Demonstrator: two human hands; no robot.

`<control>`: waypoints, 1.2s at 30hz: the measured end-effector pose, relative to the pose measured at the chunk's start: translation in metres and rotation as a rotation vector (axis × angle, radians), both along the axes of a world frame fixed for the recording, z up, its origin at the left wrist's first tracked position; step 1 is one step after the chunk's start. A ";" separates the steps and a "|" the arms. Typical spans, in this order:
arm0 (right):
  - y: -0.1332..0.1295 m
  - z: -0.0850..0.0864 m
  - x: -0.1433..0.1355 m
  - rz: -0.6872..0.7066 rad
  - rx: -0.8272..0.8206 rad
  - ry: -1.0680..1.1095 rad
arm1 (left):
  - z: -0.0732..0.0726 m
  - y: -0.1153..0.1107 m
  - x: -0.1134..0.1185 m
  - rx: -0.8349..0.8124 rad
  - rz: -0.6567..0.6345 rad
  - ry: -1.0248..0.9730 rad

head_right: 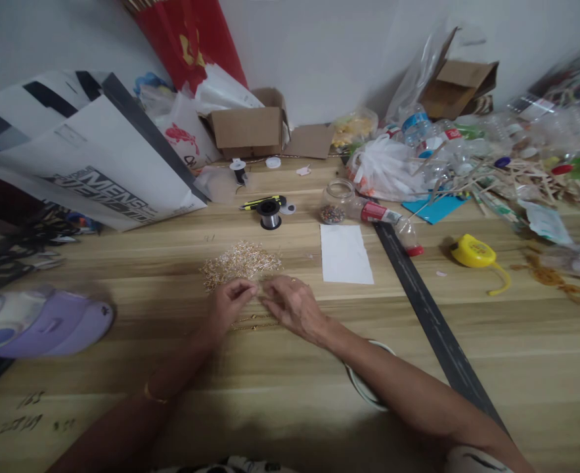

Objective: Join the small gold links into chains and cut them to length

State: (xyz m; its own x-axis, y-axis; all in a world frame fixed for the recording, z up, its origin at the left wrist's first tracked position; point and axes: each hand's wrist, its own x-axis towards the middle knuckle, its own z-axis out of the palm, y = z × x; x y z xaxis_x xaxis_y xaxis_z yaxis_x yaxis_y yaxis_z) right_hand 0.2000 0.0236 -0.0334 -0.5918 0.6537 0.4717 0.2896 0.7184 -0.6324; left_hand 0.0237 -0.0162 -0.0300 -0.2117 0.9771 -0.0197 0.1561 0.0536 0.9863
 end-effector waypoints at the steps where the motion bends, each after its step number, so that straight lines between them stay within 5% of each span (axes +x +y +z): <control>1: 0.000 0.001 0.000 -0.003 -0.025 0.005 | 0.001 0.000 0.000 -0.006 0.002 0.003; 9: 0.003 0.009 0.001 -0.012 -0.318 0.108 | 0.009 -0.003 0.001 -0.035 -0.009 -0.019; 20: 0.000 0.002 -0.002 0.078 -0.408 0.111 | -0.003 -0.003 0.004 0.025 -0.056 -0.008; 36: 0.002 0.002 -0.002 0.040 -0.277 0.030 | 0.004 -0.006 0.006 0.027 -0.039 -0.012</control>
State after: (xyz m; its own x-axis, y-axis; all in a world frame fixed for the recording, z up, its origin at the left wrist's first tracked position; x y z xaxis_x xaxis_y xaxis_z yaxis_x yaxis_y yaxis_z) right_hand 0.1981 0.0252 -0.0311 -0.6086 0.7363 0.2959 0.2425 0.5276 -0.8141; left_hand 0.0295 -0.0221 -0.0263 -0.1731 0.9849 0.0048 0.1455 0.0208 0.9891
